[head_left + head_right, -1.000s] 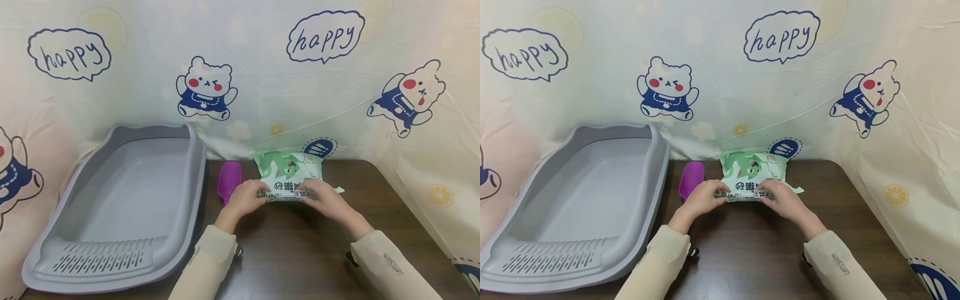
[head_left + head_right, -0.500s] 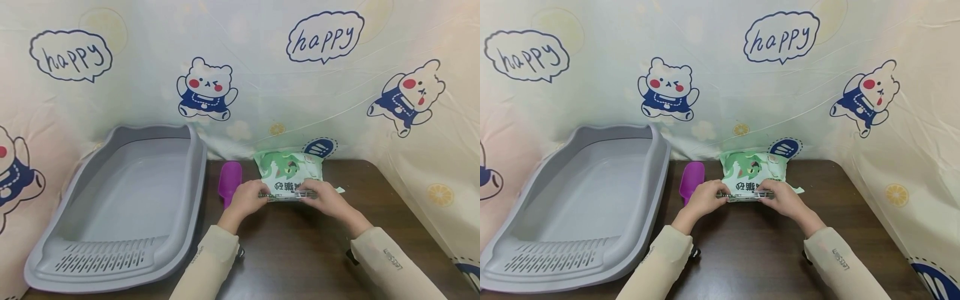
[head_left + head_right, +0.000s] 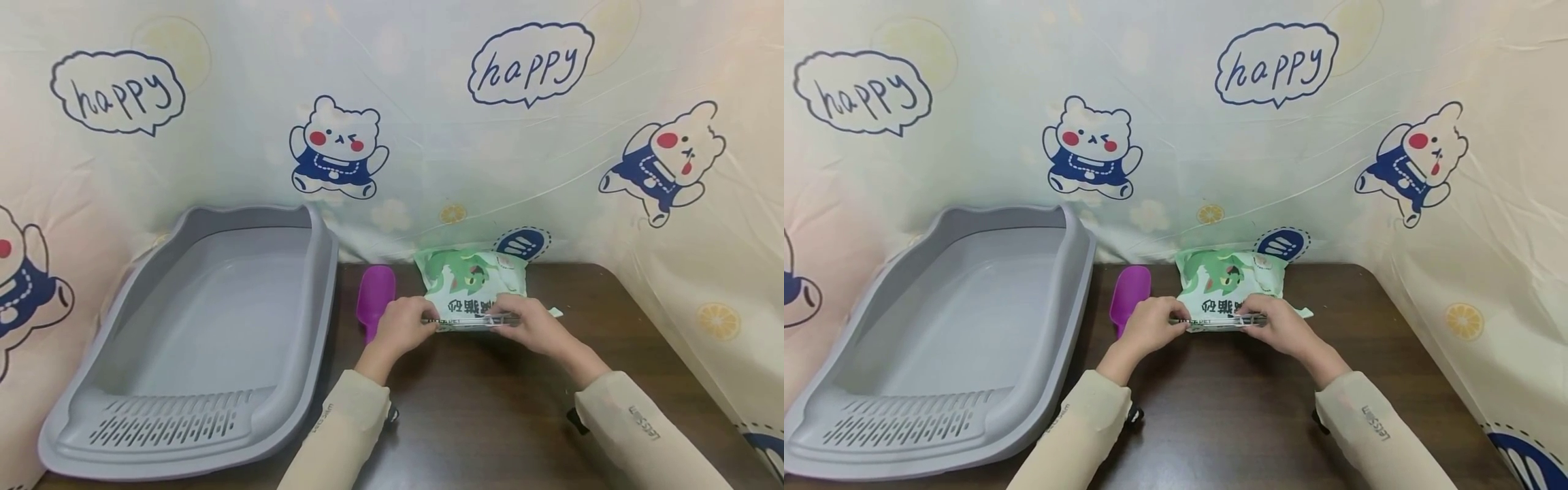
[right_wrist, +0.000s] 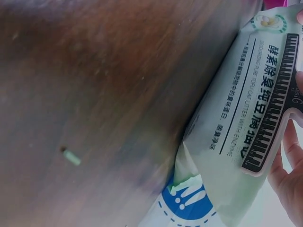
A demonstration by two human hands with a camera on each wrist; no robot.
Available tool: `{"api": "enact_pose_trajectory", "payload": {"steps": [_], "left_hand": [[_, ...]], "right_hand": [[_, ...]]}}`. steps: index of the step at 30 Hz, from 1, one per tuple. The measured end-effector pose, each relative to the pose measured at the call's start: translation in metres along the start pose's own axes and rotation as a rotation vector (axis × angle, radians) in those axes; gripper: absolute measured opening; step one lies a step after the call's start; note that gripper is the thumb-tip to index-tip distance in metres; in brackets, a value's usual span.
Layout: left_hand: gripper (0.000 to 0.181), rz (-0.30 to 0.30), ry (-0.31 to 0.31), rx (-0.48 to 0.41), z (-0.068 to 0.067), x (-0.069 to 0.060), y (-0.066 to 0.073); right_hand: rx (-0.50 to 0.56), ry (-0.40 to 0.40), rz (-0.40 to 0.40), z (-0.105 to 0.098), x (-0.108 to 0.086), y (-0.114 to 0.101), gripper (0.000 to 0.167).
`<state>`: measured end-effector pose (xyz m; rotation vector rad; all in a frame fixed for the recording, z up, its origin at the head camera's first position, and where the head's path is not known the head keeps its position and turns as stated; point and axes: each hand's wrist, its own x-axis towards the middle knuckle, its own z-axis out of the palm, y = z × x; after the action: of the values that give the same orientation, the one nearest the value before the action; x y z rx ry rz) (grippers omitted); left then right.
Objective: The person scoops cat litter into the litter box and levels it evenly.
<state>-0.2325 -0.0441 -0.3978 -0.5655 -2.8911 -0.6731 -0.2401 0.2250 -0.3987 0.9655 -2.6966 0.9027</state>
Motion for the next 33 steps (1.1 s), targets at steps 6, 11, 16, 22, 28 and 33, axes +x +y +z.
{"api": "enact_pose_trajectory", "payload": {"steps": [6, 11, 16, 22, 28, 33], "left_hand": [[0.008, -0.02, 0.0, -0.01, 0.002, 0.0, -0.001], [0.008, -0.021, 0.003, -0.014, 0.003, 0.0, 0.0], [0.008, -0.043, 0.013, -0.028, 0.004, 0.0, 0.001], [0.008, -0.054, 0.021, -0.035, 0.003, 0.0, 0.001], [0.007, -0.054, 0.025, -0.032, 0.003, -0.001, 0.002], [0.007, -0.06, 0.026, -0.034, 0.004, -0.001, 0.001]], "right_hand": [[-0.013, 0.027, -0.015, -0.002, -0.004, 0.005, 0.02], [-0.02, 0.024, -0.01, -0.005, -0.007, 0.008, 0.021], [-0.033, 0.003, 0.019, -0.009, -0.009, 0.008, 0.021], [-0.045, -0.014, 0.019, -0.013, -0.01, 0.009, 0.021], [-0.051, 0.001, -0.02, -0.015, -0.013, 0.014, 0.021], [-0.09, 0.02, -0.043, -0.018, -0.016, 0.017, 0.022]]}}
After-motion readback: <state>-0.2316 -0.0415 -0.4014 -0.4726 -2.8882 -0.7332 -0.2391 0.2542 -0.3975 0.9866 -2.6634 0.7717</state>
